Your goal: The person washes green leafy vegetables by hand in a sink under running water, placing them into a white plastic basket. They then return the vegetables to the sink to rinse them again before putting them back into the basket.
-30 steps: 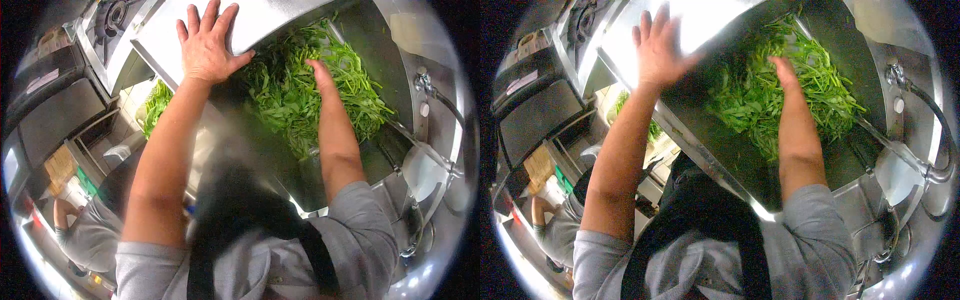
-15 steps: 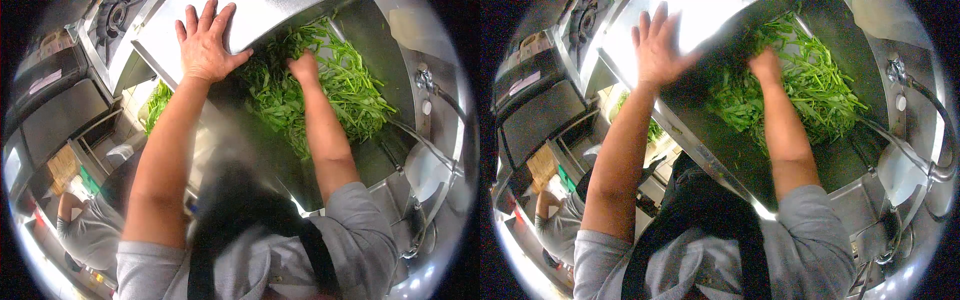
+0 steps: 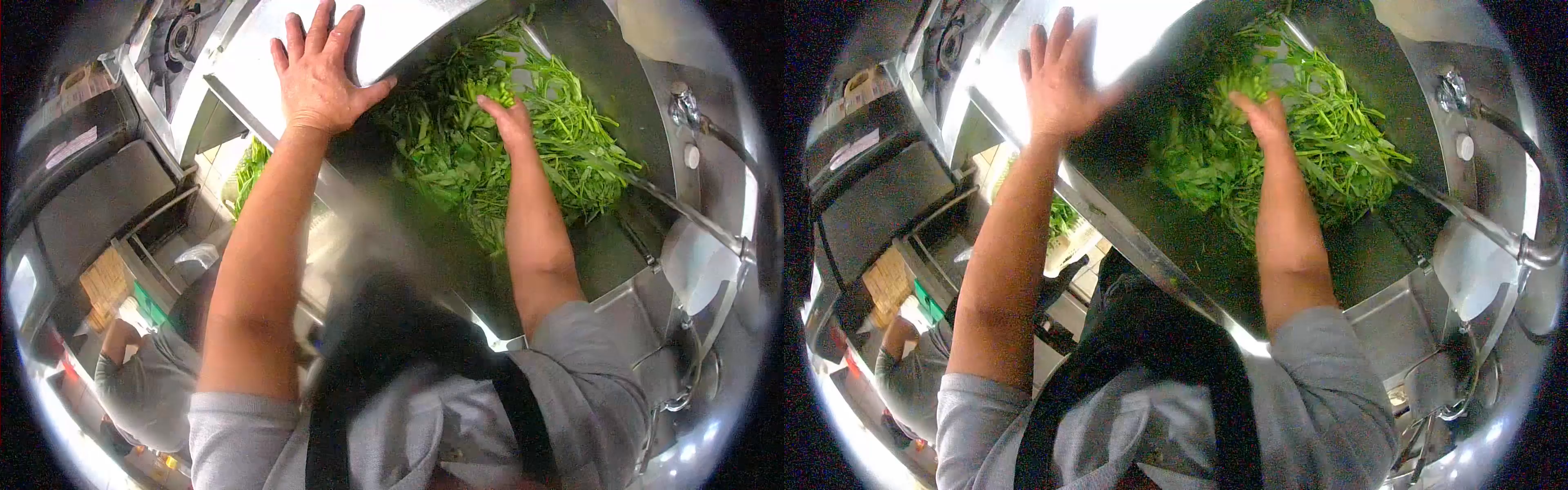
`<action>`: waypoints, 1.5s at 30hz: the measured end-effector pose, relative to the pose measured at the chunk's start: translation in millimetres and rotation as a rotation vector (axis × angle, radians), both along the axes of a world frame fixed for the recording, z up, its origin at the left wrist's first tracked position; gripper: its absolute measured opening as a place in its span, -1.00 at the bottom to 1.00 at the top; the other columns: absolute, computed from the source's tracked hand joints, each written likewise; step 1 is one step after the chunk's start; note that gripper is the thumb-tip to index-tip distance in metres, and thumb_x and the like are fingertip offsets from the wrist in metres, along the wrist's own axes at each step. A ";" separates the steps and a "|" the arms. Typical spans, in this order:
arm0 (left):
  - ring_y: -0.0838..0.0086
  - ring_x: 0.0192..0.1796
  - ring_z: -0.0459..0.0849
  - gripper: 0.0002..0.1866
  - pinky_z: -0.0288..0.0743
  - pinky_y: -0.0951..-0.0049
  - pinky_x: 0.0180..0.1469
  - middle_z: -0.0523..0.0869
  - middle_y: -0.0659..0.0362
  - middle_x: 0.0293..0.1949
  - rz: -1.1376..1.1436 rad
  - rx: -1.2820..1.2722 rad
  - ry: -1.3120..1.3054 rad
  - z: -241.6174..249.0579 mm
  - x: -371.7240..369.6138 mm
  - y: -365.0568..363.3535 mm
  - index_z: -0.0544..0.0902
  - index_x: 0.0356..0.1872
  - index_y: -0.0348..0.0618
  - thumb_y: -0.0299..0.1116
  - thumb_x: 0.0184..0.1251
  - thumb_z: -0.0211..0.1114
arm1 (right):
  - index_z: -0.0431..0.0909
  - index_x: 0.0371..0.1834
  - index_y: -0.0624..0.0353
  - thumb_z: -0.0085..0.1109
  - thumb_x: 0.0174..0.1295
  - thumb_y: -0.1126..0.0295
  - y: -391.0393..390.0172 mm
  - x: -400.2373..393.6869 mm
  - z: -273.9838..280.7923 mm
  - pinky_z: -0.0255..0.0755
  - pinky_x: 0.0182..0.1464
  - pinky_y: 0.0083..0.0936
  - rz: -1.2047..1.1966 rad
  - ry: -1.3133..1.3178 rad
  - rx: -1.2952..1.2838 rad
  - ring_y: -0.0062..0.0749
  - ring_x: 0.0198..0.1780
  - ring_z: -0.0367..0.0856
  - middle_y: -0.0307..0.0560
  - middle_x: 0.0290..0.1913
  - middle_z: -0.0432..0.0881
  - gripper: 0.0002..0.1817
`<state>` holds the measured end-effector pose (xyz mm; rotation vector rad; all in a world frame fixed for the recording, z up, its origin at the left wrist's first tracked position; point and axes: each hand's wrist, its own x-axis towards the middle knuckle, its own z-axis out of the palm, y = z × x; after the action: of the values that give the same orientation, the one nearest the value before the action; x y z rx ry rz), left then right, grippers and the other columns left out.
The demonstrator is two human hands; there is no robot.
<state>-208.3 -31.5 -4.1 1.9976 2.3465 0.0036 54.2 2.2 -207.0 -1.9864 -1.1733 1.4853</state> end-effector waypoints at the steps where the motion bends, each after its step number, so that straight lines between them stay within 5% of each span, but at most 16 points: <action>1: -0.19 0.52 -0.01 0.01 -0.15 -0.20 0.50 0.15 -0.02 0.50 -0.006 0.012 0.039 -1.2 -0.3 -0.1 0.28 0.43 0.07 0.07 -0.17 0.49 | 0.33 0.30 0.39 0.46 -0.03 0.10 5.7 -4.9 26.3 0.36 0.25 -0.31 0.114 0.024 -0.023 -0.13 0.15 0.55 0.19 0.12 0.60 -0.13; 3: -0.18 0.52 -0.01 0.01 -0.14 -0.20 0.50 0.15 -0.02 0.50 -0.006 0.013 0.030 -0.4 0.1 -0.2 0.28 0.44 0.07 0.07 -0.16 0.48 | 0.34 0.30 0.41 0.48 -0.06 0.03 9.2 -4.8 30.4 0.33 0.27 -0.29 0.227 0.046 -0.044 -0.11 0.20 0.51 0.22 0.16 0.56 -0.08; 5: -0.18 0.52 -0.01 0.01 -0.14 -0.19 0.50 0.15 -0.02 0.50 -0.003 0.014 0.022 -0.4 -0.2 -0.2 0.28 0.44 0.06 0.07 -0.16 0.48 | 0.10 0.43 0.51 0.49 -0.14 -0.07 12.4 -1.4 -0.8 0.17 0.40 -0.11 0.160 0.075 -0.064 0.05 0.40 0.29 0.34 0.40 0.27 0.19; 8: -0.18 0.52 0.00 0.01 -0.14 -0.20 0.50 0.15 -0.04 0.50 -0.003 0.017 0.022 -0.1 0.6 -1.5 0.27 0.44 0.05 0.07 -0.15 0.48 | 0.11 0.43 0.49 0.49 -0.17 -0.07 1.8 -9.7 37.1 0.13 0.38 0.03 -0.098 0.292 -0.192 0.04 0.44 0.22 0.34 0.44 0.21 0.19; 11: -0.19 0.52 0.00 0.02 -0.13 -0.20 0.50 0.14 -0.04 0.50 0.005 0.010 -0.030 4.2 3.6 -1.6 0.27 0.44 0.05 0.07 -0.15 0.48 | 0.09 0.43 0.50 0.48 -0.17 -0.06 -10.0 -0.8 -28.2 0.11 0.39 0.06 -0.167 0.374 -0.227 0.03 0.45 0.19 0.33 0.44 0.20 0.19; 21: -0.22 0.49 0.09 -0.08 -0.07 -0.27 0.45 0.29 0.09 0.46 -0.134 0.267 0.001 -28.1 -11.1 -5.5 0.39 0.37 0.18 0.19 -0.10 0.48 | -0.05 0.50 0.47 0.48 -0.11 -0.08 -25.0 -17.2 41.5 0.13 0.42 -0.11 -0.114 0.193 -0.105 0.06 0.44 0.22 0.38 0.44 0.19 0.25; 23: -0.16 0.46 0.14 -0.13 -0.09 -0.31 0.42 0.34 0.06 0.41 -0.171 0.307 -0.035 -32.7 -10.4 -6.0 0.41 0.35 0.11 -0.01 -0.09 0.50 | -0.04 0.50 0.47 0.48 -0.10 -0.07 -26.7 -14.1 21.7 0.13 0.42 -0.13 -0.177 0.164 -0.099 0.05 0.44 0.23 0.38 0.45 0.18 0.24; 26: 0.02 0.27 0.46 -0.43 0.18 -0.19 0.35 0.54 0.06 0.22 -0.522 0.366 -0.375 -38.0 46.2 -6.8 0.53 0.18 -0.05 -0.52 0.02 0.29 | 0.03 0.49 0.41 0.44 -0.05 -0.02 -33.7 -11.6 33.1 0.20 0.37 -0.23 -0.117 0.191 -0.080 0.00 0.38 0.33 0.34 0.36 0.33 0.15; 27: 0.06 0.31 0.45 -0.49 0.22 -0.11 0.37 0.58 0.05 0.19 -0.667 0.379 -0.436 -50.8 65.2 -2.6 0.59 0.12 -0.06 -0.53 0.03 0.28 | 0.03 0.49 0.41 0.44 -0.05 -0.02 -36.4 -9.4 23.0 0.20 0.37 -0.23 -0.118 0.183 -0.087 0.00 0.38 0.33 0.34 0.36 0.33 0.15; 29: 0.08 0.43 0.33 -0.60 0.11 -0.01 0.49 0.55 0.12 0.27 -0.592 0.185 -0.533 -99.6 98.9 -4.1 0.61 0.14 -0.03 -0.46 0.24 0.16 | 0.03 0.49 0.42 0.44 -0.06 -0.01 -36.1 -2.4 -1.2 0.20 0.37 -0.28 -0.059 0.366 -0.098 -0.02 0.37 0.33 0.30 0.35 0.36 0.14; 31: 0.10 0.42 0.35 -0.60 0.08 0.07 0.50 0.51 0.14 0.31 -0.458 -0.281 -0.407 -140.8 102.0 7.4 0.56 0.21 -0.01 -0.35 0.36 0.08 | 0.17 0.43 0.39 0.44 -0.03 0.03 -40.4 -2.4 -15.1 0.26 0.31 -0.29 -0.151 0.426 -0.142 -0.04 0.29 0.42 0.21 0.34 0.40 0.03; 33: 0.12 0.41 0.37 -0.60 0.14 0.08 0.47 0.50 0.12 0.32 -0.373 -0.673 -0.257 -151.5 97.7 20.3 0.56 0.23 -0.03 -0.33 0.40 0.03 | 0.36 0.30 0.34 0.42 0.00 0.08 -47.9 -7.0 18.3 0.35 0.20 -0.23 -0.520 0.111 -0.278 -0.09 0.13 0.53 0.12 0.24 0.48 -0.16; 34: 0.12 0.40 0.39 -0.60 0.21 0.09 0.43 0.51 0.10 0.32 -0.346 -0.795 -0.207 -153.6 92.3 19.4 0.56 0.22 -0.04 -0.34 0.42 0.00 | 0.45 0.22 0.26 0.41 0.02 0.12 -53.2 2.2 7.8 0.46 -0.09 -0.21 -0.587 0.128 -0.272 -0.21 -0.11 0.57 0.02 0.14 0.53 -0.29; 35: 0.12 0.40 0.39 -0.60 0.21 0.09 0.43 0.51 0.10 0.32 -0.345 -0.799 -0.210 -154.6 88.0 17.4 0.56 0.22 -0.04 -0.34 0.42 0.00 | 0.45 0.22 0.26 0.41 0.02 0.12 -59.3 12.0 10.0 0.46 -0.09 -0.21 -0.587 0.125 -0.275 -0.21 -0.11 0.57 0.02 0.14 0.53 -0.29; 38: 0.11 0.29 0.53 -0.61 0.40 0.06 0.29 0.55 0.01 0.27 -0.147 -0.808 -0.169 -182.2 73.4 19.2 0.61 0.16 -0.12 -0.39 0.42 -0.07 | 0.58 0.09 0.15 0.41 0.03 0.13 -72.0 24.7 32.8 0.29 -0.56 -0.37 -0.775 0.581 -0.180 -0.38 -0.44 0.47 -0.05 0.01 0.55 -0.44; 45: 0.13 0.27 0.56 -0.61 0.42 0.12 0.26 0.58 0.01 0.24 -0.192 -0.795 -0.105 -187.7 78.9 15.2 0.60 0.16 -0.11 -0.37 0.43 -0.08 | 0.59 0.05 0.20 0.40 0.07 0.16 -74.0 74.2 54.3 0.27 -0.63 -0.41 -0.725 0.405 0.010 -0.41 -0.62 0.40 -0.04 -0.02 0.59 -0.49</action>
<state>-129.4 -16.3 -191.9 1.7186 1.6738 -0.6918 128.4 -71.8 -152.7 -1.7075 -0.2403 1.3665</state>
